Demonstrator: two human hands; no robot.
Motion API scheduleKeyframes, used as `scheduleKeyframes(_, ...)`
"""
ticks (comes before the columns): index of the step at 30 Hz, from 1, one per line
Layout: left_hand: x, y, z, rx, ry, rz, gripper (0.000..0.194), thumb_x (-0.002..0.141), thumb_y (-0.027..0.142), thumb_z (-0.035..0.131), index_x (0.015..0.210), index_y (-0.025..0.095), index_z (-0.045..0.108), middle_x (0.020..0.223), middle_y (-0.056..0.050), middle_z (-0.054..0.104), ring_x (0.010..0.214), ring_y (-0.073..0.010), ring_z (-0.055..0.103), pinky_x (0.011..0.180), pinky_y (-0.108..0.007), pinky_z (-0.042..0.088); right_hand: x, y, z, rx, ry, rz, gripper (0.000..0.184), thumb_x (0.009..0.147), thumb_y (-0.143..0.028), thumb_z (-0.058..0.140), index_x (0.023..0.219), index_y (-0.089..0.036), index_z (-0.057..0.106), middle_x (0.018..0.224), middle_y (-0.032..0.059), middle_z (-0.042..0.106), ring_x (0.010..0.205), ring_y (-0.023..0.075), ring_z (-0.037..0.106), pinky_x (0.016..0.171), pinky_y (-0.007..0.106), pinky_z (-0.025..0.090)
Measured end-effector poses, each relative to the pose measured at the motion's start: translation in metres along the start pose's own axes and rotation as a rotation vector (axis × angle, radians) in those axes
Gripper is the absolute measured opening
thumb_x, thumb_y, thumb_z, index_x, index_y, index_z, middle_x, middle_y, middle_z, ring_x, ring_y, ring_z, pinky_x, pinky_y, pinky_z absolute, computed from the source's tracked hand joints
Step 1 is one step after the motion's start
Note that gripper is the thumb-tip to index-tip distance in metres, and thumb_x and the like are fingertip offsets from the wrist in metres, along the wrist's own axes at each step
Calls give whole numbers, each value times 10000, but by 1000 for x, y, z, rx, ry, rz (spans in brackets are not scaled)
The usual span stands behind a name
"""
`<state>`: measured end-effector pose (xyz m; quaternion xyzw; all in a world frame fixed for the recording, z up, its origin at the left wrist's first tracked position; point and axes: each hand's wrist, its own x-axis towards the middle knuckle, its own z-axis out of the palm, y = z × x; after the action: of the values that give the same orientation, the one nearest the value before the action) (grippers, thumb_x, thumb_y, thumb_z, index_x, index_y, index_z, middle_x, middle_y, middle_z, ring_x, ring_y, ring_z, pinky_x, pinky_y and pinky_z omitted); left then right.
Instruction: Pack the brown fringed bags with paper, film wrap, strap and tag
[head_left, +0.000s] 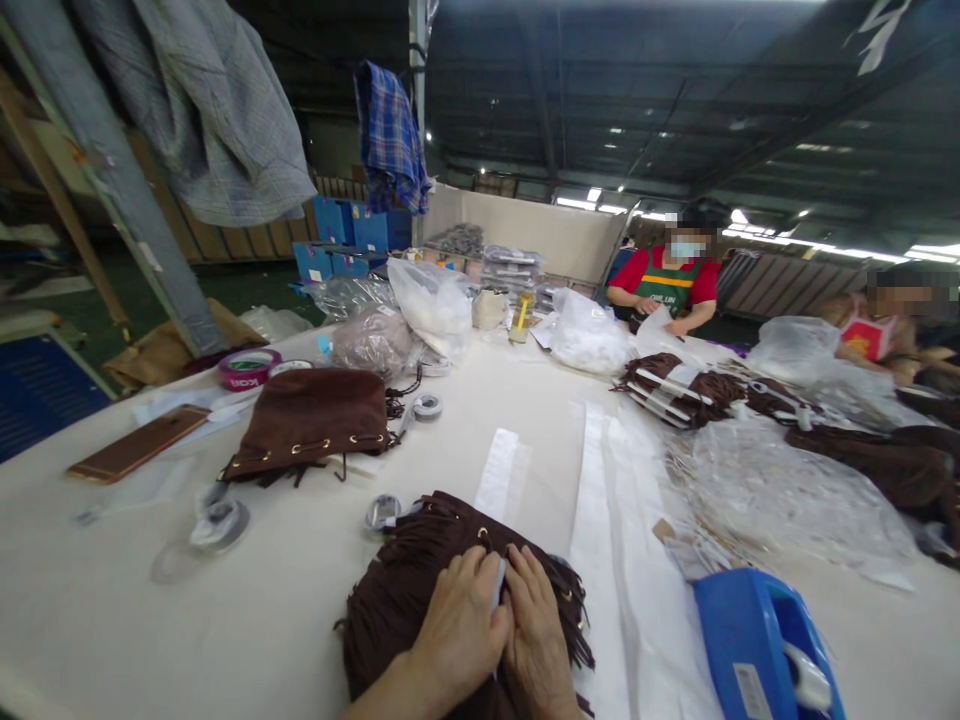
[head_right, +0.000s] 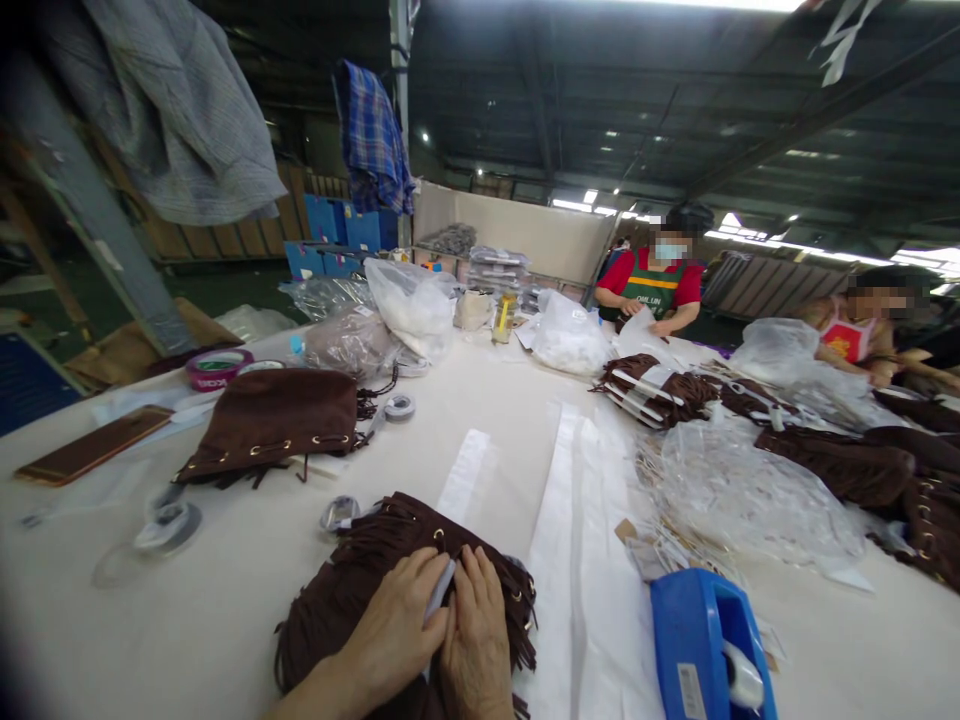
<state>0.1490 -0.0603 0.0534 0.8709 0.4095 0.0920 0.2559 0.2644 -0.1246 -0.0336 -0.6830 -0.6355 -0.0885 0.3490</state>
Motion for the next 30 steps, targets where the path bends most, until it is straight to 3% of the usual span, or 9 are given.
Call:
scheduleKeyframes(4, 12, 14, -20, 190, -133, 43, 325, 678, 43, 467, 973, 122, 578, 1059, -128, 564, 941, -235, 548, 810, -354, 470, 2, -3, -2, 0, -14, 21, 393, 822, -117, 385, 1173, -171, 551, 1252, 82, 542, 1210, 230, 438, 937, 429, 457)
scheduleKeyframes(7, 15, 24, -30, 353, -115, 140, 347, 703, 1, 429, 993, 104, 590, 1089, -153, 553, 991, -275, 522, 796, -400, 465, 3, -6, -5, 3, -15, 39, 382, 832, -139, 391, 1176, -173, 553, 1249, 81, 545, 1211, 228, 437, 943, 428, 452)
scheduleKeyframes(11, 1, 19, -6, 533, -115, 180, 422, 777, 16, 376, 1179, 31, 506, 1184, -211, 509, 1073, -308, 474, 827, -425, 446, 2, -4, -3, 3, -4, 42, 359, 835, -168, 402, 1150, -181, 575, 1223, 77, 568, 1188, 233, 463, 918, 425, 470)
scheduleKeyframes(14, -11, 2, 18, 495, -136, 191, 468, 821, 58, 349, 1285, 16, 392, 1323, -220, 389, 1202, -316, 363, 936, -454, 374, 0, 0, 0, -37, 16, -10, 352, 828, -149, 393, 1121, -162, 587, 1221, 84, 569, 1180, 232, 472, 908, 414, 478)
scheduleKeyframes(16, -14, -7, 21, 422, -134, 202, 459, 853, 122, 351, 1304, 43, 371, 1363, -198, 347, 1235, -316, 315, 972, -476, 331, 1, 3, 1, -68, 47, -73, 344, 829, -144, 386, 1105, -152, 590, 1205, 90, 580, 1172, 233, 479, 889, 405, 492)
scheduleKeyframes(18, -11, -11, 11, 373, -147, 255, 393, 871, 181, 356, 1232, 71, 465, 1313, -182, 414, 1188, -307, 363, 962, -483, 330, 2, 5, 1, -89, 80, -122, 331, 835, -152, 381, 1089, -147, 593, 1181, 95, 595, 1150, 233, 501, 857, 395, 512)
scheduleKeyframes(22, 0, -12, -8, 331, -159, 399, 215, 843, 159, 409, 867, 112, 618, 955, -120, 598, 897, -218, 511, 874, -390, 404, 0, 11, 6, -108, 75, -154, 330, 844, -182, 391, 1116, -147, 573, 1194, 101, 586, 1147, 240, 507, 847, 391, 517)
scheduleKeyframes(25, 1, -20, 7, 306, 28, 356, 204, 841, 126, 392, 884, 129, 592, 952, -99, 589, 873, -205, 517, 799, -344, 439, -5, 18, 9, -102, 79, -176, 350, 838, -187, 402, 1150, -165, 560, 1197, 96, 586, 1138, 249, 516, 838, 393, 522)
scheduleKeyframes(30, -3, -40, 51, 374, 615, 622, 260, 876, 148, 355, 1014, 118, 573, 1093, -84, 583, 1065, -196, 472, 857, -283, 420, 14, 32, -9, 69, -72, -165, 277, 777, -199, 501, 1008, -211, 653, 1046, 69, 672, 986, 240, 619, 783, 335, 544)
